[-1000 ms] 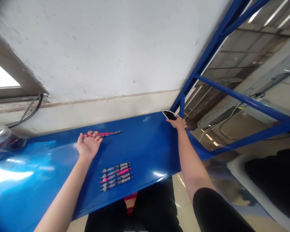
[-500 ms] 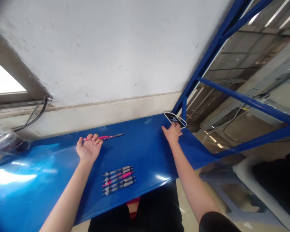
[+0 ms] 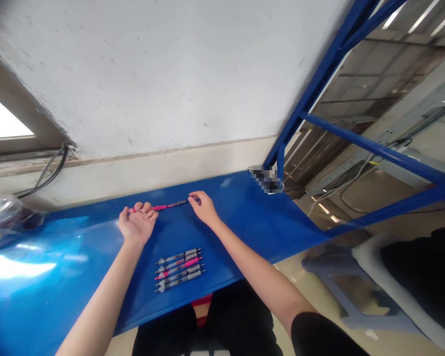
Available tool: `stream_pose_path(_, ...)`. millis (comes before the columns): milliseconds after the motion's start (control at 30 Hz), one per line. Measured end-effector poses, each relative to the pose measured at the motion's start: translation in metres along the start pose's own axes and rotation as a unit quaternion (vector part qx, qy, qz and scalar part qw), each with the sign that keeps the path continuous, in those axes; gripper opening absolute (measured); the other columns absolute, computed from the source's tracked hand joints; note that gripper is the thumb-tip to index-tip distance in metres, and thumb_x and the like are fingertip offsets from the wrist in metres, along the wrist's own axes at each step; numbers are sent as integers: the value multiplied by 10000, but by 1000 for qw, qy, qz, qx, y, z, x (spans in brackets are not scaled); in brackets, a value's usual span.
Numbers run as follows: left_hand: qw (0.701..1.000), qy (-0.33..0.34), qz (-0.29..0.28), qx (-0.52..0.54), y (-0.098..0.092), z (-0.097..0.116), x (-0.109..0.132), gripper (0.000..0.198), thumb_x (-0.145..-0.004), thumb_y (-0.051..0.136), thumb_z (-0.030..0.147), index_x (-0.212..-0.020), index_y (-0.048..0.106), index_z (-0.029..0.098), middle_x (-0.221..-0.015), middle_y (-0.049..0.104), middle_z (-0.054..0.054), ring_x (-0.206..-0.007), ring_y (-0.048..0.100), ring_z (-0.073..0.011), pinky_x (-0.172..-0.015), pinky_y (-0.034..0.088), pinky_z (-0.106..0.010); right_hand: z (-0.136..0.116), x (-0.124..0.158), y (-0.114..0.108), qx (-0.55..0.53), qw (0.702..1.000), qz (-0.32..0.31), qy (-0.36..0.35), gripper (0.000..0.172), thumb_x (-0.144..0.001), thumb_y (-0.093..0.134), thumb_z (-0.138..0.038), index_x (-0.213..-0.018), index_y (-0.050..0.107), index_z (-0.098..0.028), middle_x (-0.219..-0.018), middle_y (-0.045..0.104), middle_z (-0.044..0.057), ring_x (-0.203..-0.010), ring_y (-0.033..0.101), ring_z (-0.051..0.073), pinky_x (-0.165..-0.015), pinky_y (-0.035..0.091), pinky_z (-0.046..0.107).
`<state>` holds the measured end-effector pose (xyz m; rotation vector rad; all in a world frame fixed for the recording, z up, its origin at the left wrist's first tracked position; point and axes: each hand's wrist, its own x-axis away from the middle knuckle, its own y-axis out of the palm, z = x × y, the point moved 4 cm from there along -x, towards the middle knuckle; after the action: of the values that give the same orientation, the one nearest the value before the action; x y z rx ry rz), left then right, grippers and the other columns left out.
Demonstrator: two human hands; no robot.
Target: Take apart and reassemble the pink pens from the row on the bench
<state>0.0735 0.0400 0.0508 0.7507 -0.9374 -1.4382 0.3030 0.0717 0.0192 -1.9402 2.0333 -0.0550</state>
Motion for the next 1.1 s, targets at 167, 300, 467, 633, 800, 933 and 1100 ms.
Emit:
stream_pose_path(167, 1000, 1, 17, -1, 5, -5, 5, 394, -915, 399, 543, -713, 412, 205, -684, 387, 15, -495, 361, -110, -514, 372, -269, -12, 6, 42, -172, 978, -95, 63, 400, -873, 586, -593, -1010, 695, -233, -874, 684, 37, -626, 574, 141, -561, 439, 281)
stream_pose_path(300, 1000, 6, 21, 10, 7, -5, 5, 349, -924, 392, 473, -702, 403, 204, -675, 385, 13, -491, 358, -111, -516, 375, -273, -17, 4, 54, -228, 965, -105, 77, 503, -868, 540, -676, -919, 706, -204, -750, 651, 27, -577, 537, 128, -539, 405, 274)
stream_pose_path(467, 1000, 4, 21, 8, 2, -4, 2, 374, -928, 369, 507, -714, 412, 203, -691, 386, 12, -498, 360, -112, -519, 378, -273, -15, 10, 52, -230, 962, -123, 76, 500, -861, 562, -668, -862, 710, -190, -703, 633, 18, -571, 526, 128, -568, 406, 280)
stream_pose_path(633, 1000, 4, 23, 8, -1, -7, 2, 379, -929, 374, 514, -714, 413, 204, -687, 393, 10, -498, 363, -114, -519, 381, -275, -17, 15, 51, -241, 957, -143, 74, 424, -811, 659, -625, -845, 699, -205, -703, 645, 10, -576, 533, 135, -586, 420, 287)
stream_pose_path(800, 1000, 1, 11, 24, 0, -8, 3, 408, -937, 321, 530, -705, 399, 203, -679, 381, 7, -498, 349, -117, -513, 370, -275, -12, 15, 57, -315, 932, -146, 107, 539, -834, 577, -705, -936, 724, -196, -705, 648, 24, -577, 541, 144, -582, 422, 295)
stream_pose_path(933, 999, 14, 24, 17, 0, -4, 3, 348, -949, 310, 440, -703, 381, 204, -677, 350, 13, -494, 328, -114, -518, 351, -270, -6, 12, 58, -380, 907, -122, 134, 684, -868, 426, -780, -898, 731, -170, -684, 639, 49, -557, 536, 144, -563, 411, 298)
stream_pose_path(1100, 999, 15, 47, 2, -3, -3, 2, 376, -935, 336, 502, -701, 379, 211, -677, 342, 18, -484, 306, -113, -503, 332, -273, -5, 11, 52, -368, 916, -83, 136, 612, -867, 499, -733, -858, 734, -167, -667, 621, 40, -556, 533, 140, -550, 404, 292)
